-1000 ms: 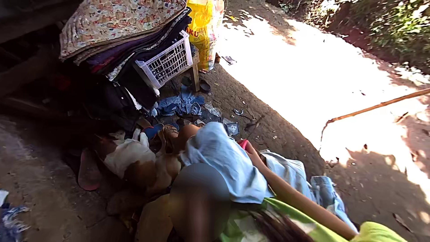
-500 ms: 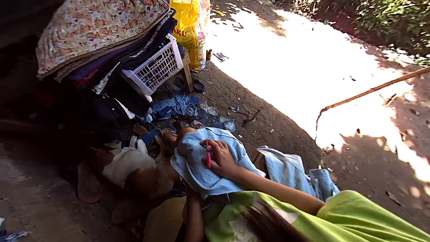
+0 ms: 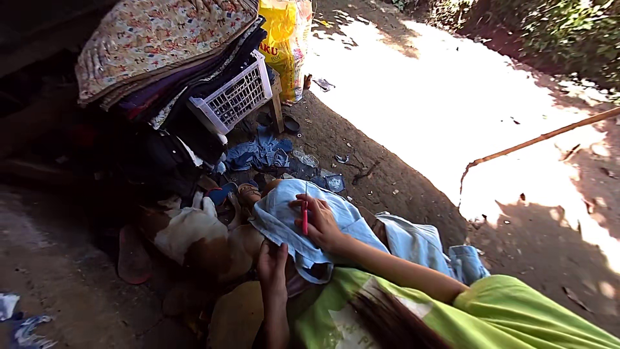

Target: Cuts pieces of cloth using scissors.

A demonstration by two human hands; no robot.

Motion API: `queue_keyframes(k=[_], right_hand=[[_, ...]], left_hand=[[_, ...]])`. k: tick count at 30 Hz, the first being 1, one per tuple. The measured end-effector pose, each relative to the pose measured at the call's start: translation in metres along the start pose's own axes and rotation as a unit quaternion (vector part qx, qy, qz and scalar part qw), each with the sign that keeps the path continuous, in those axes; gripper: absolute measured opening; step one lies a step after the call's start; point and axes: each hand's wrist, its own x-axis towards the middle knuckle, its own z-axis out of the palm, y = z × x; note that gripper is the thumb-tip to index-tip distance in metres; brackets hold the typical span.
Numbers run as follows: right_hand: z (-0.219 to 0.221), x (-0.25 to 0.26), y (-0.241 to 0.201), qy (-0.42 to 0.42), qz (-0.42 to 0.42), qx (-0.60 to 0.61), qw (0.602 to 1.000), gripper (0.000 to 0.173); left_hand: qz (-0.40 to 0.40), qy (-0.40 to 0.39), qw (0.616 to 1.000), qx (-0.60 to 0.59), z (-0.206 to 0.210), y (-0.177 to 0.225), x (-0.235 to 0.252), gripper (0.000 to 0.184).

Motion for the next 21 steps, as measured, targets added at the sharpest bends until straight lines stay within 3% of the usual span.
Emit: queue_keyframes(k=[2, 4, 11, 14, 17, 19, 21], right_hand=[[0.008, -0.001, 0.005, 0.021, -0.023, 0.000, 1.000, 0.058], [0.005, 0.001, 0.005, 0.018, -0.034, 0.022, 0.999, 0.057], [-0.003, 0.022, 0.023, -0.022, -0.131, 0.023, 0.991, 0.074], [-0.002, 0.023, 0.029, -0.008, -0.128, 0.028, 0.991, 0.073], [-0.003, 0.023, 0.034, 0.003, -0.115, 0.041, 0.992, 0.073], [-0.004, 0.022, 0.037, 0.006, -0.105, 0.055, 0.993, 0.073], [-0.005, 0.020, 0.037, 0.003, -0.083, 0.074, 0.994, 0.071]], left_hand=[[0.002, 0.045, 0.999, -0.021, 0.010, 0.001, 0.003, 0.022], [-0.002, 0.069, 0.997, -0.025, 0.014, 0.008, 0.000, 0.029], [0.036, 0.044, 0.998, -0.038, 0.018, 0.018, -0.004, 0.045], [0.023, 0.050, 0.998, -0.029, 0.025, 0.004, -0.009, 0.072], [0.042, 0.005, 0.999, -0.012, 0.028, -0.015, -0.020, 0.100], [0.039, -0.014, 0.999, 0.007, 0.026, -0.020, -0.024, 0.088], [0.026, -0.011, 0.999, 0.016, 0.022, -0.015, -0.025, 0.051]])
